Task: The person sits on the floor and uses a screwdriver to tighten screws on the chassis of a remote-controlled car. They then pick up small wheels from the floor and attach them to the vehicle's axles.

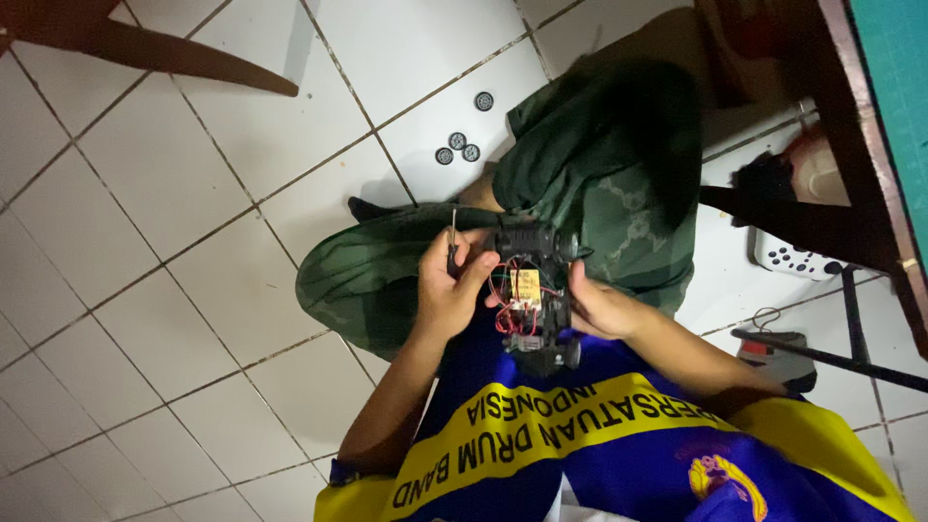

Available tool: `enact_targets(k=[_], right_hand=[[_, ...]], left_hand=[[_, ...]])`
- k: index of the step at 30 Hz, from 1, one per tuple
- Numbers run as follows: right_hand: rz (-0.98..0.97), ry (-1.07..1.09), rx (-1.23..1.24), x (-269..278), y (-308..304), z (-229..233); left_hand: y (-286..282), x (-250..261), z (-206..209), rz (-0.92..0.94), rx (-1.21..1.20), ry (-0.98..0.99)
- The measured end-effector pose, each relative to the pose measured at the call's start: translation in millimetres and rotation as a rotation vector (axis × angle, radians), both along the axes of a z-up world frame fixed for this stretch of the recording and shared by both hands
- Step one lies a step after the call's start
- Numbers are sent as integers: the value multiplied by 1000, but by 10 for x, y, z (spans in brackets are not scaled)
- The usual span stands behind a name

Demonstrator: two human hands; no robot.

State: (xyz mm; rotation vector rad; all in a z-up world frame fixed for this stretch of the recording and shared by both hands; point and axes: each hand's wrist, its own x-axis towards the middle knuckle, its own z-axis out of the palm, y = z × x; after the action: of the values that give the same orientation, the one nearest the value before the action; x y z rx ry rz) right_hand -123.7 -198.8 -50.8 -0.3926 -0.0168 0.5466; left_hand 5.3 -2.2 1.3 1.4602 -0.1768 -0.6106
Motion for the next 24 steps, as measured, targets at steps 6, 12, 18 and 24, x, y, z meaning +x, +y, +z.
enact_targets(k=[6, 12, 18, 24], right_hand=[[-280, -294, -733, 370, -162, 264], [-533, -431, -1460, 626, -317, 693], [-476, -307, -1747, 675, -281, 851], [-538, -359, -1838, 703, -237, 864]], left_hand=[[-196, 354, 261, -105, 211, -265], [-220, 200, 914, -284, 534, -530], [-588, -79, 1286, -317, 551, -724], [-644, -43, 1274, -288, 588, -729]])
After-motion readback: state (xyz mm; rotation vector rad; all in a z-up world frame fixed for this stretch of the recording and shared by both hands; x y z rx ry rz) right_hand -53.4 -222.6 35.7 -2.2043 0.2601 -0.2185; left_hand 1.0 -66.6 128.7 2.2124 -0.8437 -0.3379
